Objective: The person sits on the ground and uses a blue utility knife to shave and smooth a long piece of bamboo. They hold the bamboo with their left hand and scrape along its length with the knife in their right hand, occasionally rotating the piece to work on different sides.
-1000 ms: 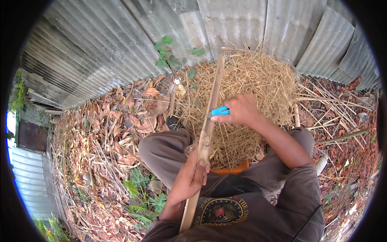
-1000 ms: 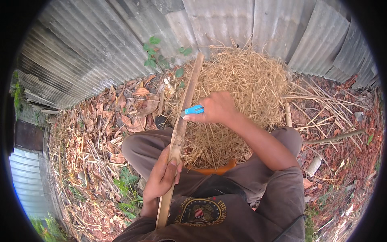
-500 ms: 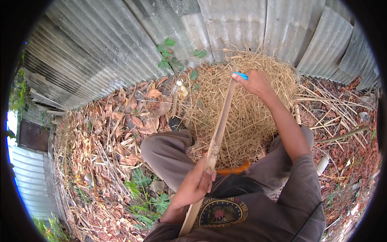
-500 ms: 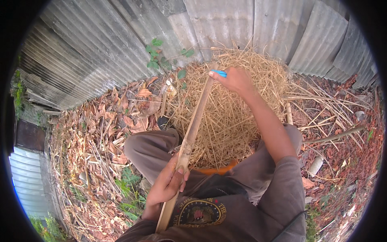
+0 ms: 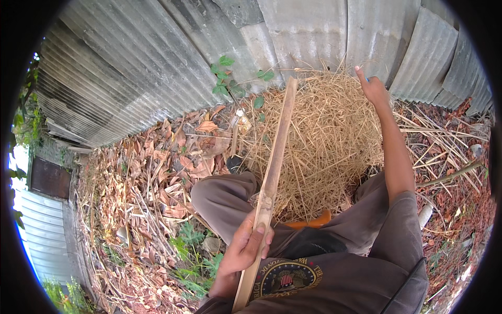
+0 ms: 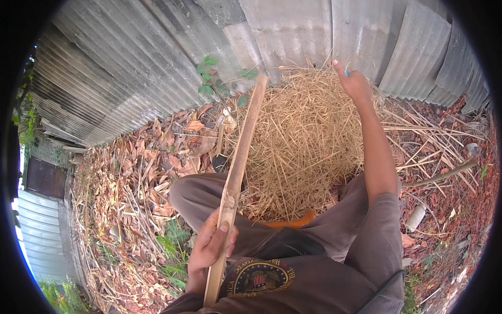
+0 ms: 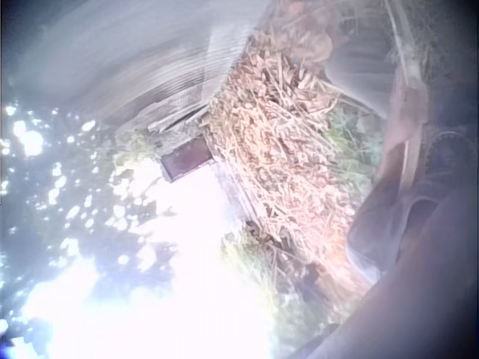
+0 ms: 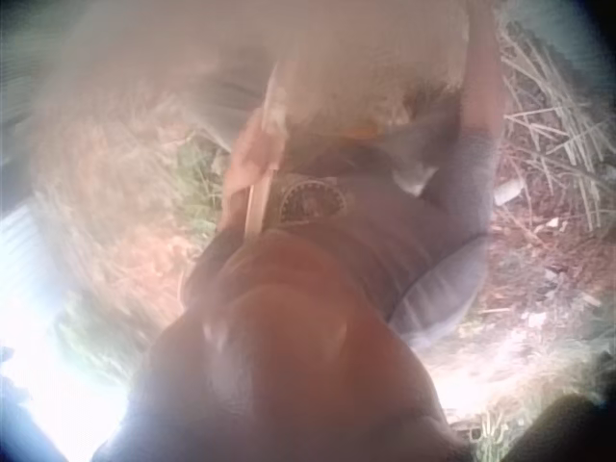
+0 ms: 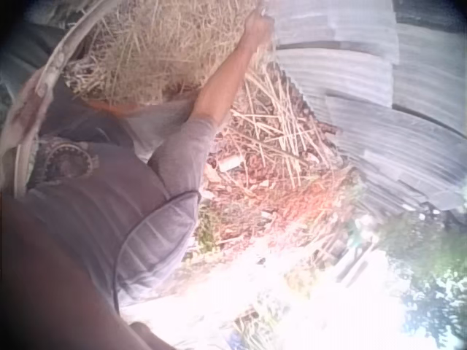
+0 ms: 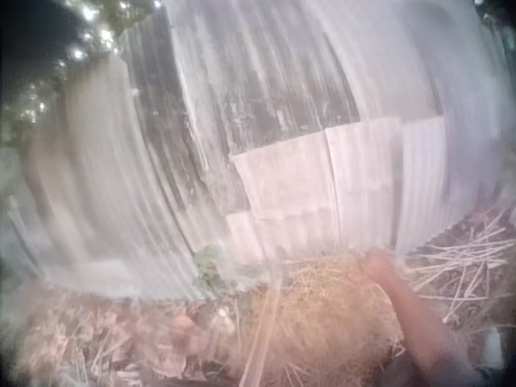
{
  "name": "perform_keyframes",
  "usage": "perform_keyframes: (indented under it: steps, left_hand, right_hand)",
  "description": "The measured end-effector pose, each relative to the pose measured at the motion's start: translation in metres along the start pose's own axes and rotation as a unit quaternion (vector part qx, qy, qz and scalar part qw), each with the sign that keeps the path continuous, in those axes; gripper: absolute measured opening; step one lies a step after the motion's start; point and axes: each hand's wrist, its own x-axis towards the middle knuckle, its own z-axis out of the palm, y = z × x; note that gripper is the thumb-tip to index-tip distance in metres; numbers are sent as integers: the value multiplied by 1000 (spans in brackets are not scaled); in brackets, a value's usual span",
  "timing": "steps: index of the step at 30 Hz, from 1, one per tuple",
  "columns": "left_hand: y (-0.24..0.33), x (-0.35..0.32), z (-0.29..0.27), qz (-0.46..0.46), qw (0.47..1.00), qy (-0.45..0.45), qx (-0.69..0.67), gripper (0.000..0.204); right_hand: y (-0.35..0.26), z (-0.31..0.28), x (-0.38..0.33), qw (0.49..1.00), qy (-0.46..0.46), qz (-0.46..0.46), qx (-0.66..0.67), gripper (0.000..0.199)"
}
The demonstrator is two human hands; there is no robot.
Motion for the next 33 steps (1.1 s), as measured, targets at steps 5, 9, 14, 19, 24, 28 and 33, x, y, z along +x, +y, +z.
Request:
perform_keyframes:
  steps: [5, 9, 14, 19, 24, 28, 33]
  left_hand:
    - [-14, 31, -11, -11, 998, 25, -62, 31]
    - [-10, 43, -7, 33, 996, -7, -82, 33]
    - [3, 48, 3, 16, 997, 0, -77, 28]
    - [6, 50, 12, 10, 1000, 21, 7, 21]
    - [1, 51, 13, 29, 999, 29, 31, 20]
    - [-5, 53, 10, 39, 999, -3, 16, 21]
    - [-5, 49, 8, 48, 999, -12, -3, 22]
  right_hand:
    - [-68, -4, -99, 979, -101, -173, -28, 87]
    - [-85, -2, -155, 932, -151, -329, -5, 80]
    - [-91, 2, -188, 885, -199, -421, -7, 73]
    - [-88, 13, -188, 886, -160, -435, -28, 77]
    - [-85, 23, -181, 899, -109, -425, -6, 73]
    - [-79, 29, -148, 907, -69, -415, -14, 74]
    - [-84, 33, -127, 940, -78, -331, -11, 81]
